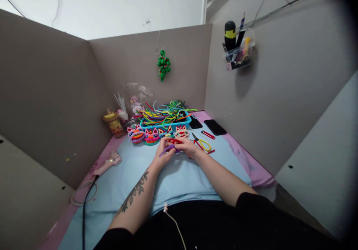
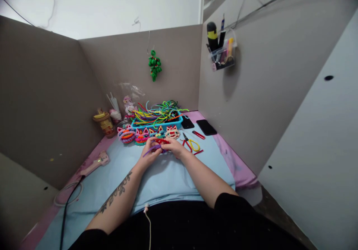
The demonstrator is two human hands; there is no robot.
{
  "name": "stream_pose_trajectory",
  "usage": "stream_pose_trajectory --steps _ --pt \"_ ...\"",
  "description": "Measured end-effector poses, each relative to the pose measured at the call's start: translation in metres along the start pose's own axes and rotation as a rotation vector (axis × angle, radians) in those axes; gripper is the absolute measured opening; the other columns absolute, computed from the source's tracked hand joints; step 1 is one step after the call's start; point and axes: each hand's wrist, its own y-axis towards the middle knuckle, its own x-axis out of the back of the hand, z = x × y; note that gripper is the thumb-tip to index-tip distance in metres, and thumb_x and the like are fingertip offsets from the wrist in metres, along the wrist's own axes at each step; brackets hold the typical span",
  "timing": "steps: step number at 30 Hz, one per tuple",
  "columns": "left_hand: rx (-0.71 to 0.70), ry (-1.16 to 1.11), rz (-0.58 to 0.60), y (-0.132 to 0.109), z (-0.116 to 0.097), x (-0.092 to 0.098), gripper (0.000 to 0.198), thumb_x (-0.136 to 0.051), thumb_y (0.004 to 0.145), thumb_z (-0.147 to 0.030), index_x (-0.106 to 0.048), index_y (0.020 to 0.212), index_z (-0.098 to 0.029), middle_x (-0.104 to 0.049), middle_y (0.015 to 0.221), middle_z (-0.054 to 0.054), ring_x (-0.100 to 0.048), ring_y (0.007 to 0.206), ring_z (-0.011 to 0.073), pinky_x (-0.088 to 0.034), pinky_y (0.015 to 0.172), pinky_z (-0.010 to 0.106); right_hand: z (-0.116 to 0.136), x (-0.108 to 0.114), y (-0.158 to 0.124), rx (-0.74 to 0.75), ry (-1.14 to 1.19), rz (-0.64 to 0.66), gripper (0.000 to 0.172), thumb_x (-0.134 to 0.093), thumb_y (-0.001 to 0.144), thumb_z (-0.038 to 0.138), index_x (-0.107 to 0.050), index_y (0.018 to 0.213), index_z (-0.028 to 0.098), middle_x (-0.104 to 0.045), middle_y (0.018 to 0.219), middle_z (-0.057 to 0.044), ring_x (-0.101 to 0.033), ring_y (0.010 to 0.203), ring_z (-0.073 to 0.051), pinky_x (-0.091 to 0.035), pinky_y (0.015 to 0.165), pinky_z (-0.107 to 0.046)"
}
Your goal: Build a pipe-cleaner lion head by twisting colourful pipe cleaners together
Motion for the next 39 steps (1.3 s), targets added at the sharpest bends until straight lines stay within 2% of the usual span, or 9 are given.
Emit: stream_pose_trajectory --steps 5,8,11,17,23,28,30,34,39 --pt "-0.099 0.141 0.026 -0.002 0.006 0.0 0.041 -0.059 0.073 -0.022 -0.04 0.11 -0.02 -0.059 0.076 -0.001 -0.06 0.07 0.0142 -0.047 0.068 0.028 -0.008 0.004 0.004 -0.029 -0.095 -0.016 0.004 -0.058 0.063 0.017 -0.059 0.06 0.015 -0.051 0.055 0.004 -0.041 0.053 -0.008 -0.028 0.053 -0.022" --pt "-0.095 0.181 0.009 -0.002 0.009 0.001 0.041 -0.059 0.073 -0.021 -0.042 0.11 -0.02 -0.06 0.076 -0.001 -0.059 0.067 0.0136 -0.046 0.068 0.028 -0.008 0.005 0.003 -0.017 -0.09 -0.015 0.004 -0.059 0.064 0.018 -0.061 0.064 0.015 -0.052 0.057 0.004 -0.042 0.054 -0.008 -0.029 0.054 -0.021" --pt "-0.092 0.175 -0.017 -0.002 0.01 0.001 0.04 -0.06 0.072 -0.021 -0.044 0.108 -0.021 -0.061 0.077 0.0 -0.06 0.07 0.0148 -0.046 0.069 0.029 -0.006 0.007 0.002 -0.013 -0.049 0.042 0.009 -0.063 0.064 0.022 -0.062 0.07 0.015 -0.055 0.063 0.003 -0.045 0.057 -0.008 -0.03 0.057 -0.022" --pt "-0.129 0.206 0.004 -0.002 0.008 0.002 0.038 -0.058 0.075 -0.02 -0.043 0.109 -0.02 -0.061 0.077 0.001 -0.06 0.071 0.015 -0.047 0.07 0.029 -0.005 0.01 0.002 -0.041 -0.042 0.079 0.01 -0.065 0.062 0.02 -0.057 0.061 0.015 -0.052 0.059 0.004 -0.044 0.056 -0.008 -0.03 0.056 -0.021" --pt "-0.153 0.23 0.003 -0.003 0.008 0.003 0.039 -0.058 0.075 -0.02 -0.042 0.111 -0.02 -0.062 0.091 0.004 -0.062 0.08 0.0161 -0.048 0.072 0.03 -0.011 0.006 0.006 -0.159 0.004 -0.051 0.011 -0.06 0.06 0.022 -0.06 0.067 0.013 -0.054 0.058 0.002 -0.044 0.053 -0.008 -0.03 0.053 -0.022" --pt "-0.171 0.297 0.019 -0.004 0.01 0.003 0.04 -0.058 0.074 -0.019 -0.043 0.111 -0.02 -0.061 0.093 0.004 -0.062 0.08 0.0165 -0.048 0.071 0.029 -0.017 0.002 0.007 -0.082 -0.098 -0.168 0.004 -0.055 0.058 0.017 -0.055 0.061 0.015 -0.05 0.052 0.004 -0.041 0.049 -0.007 -0.028 0.048 -0.02" --pt "-0.172 0.305 0.013 -0.003 0.01 0.003 0.039 -0.059 0.074 -0.02 -0.044 0.11 -0.021 -0.06 0.098 0.005 -0.061 0.081 0.0166 -0.048 0.071 0.029 -0.019 0.0 0.008 -0.047 -0.072 -0.216 0.008 -0.055 0.055 0.013 -0.052 0.062 0.017 -0.049 0.051 0.006 -0.041 0.048 -0.007 -0.027 0.047 -0.02" --pt "-0.146 0.262 0.015 -0.002 0.011 0.002 0.037 -0.058 0.075 -0.02 -0.044 0.109 -0.02 -0.059 0.094 0.004 -0.06 0.078 0.0155 -0.048 0.067 0.027 -0.021 0.001 0.01 -0.029 0.034 -0.225 0.013 -0.054 0.051 0.011 -0.053 0.062 0.018 -0.05 0.051 0.006 -0.042 0.047 -0.008 -0.028 0.047 -0.02" --pt "-0.1 0.153 0.025 0.0 0.01 0.002 0.038 -0.06 0.073 -0.02 -0.044 0.108 -0.019 -0.058 0.093 0.004 -0.06 0.081 0.0153 -0.049 0.069 0.028 -0.017 0.004 0.01 -0.059 0.017 -0.211 0.006 -0.056 0.051 0.014 -0.061 0.056 0.014 -0.055 0.05 0.002 -0.045 0.05 -0.01 -0.033 0.052 -0.023"
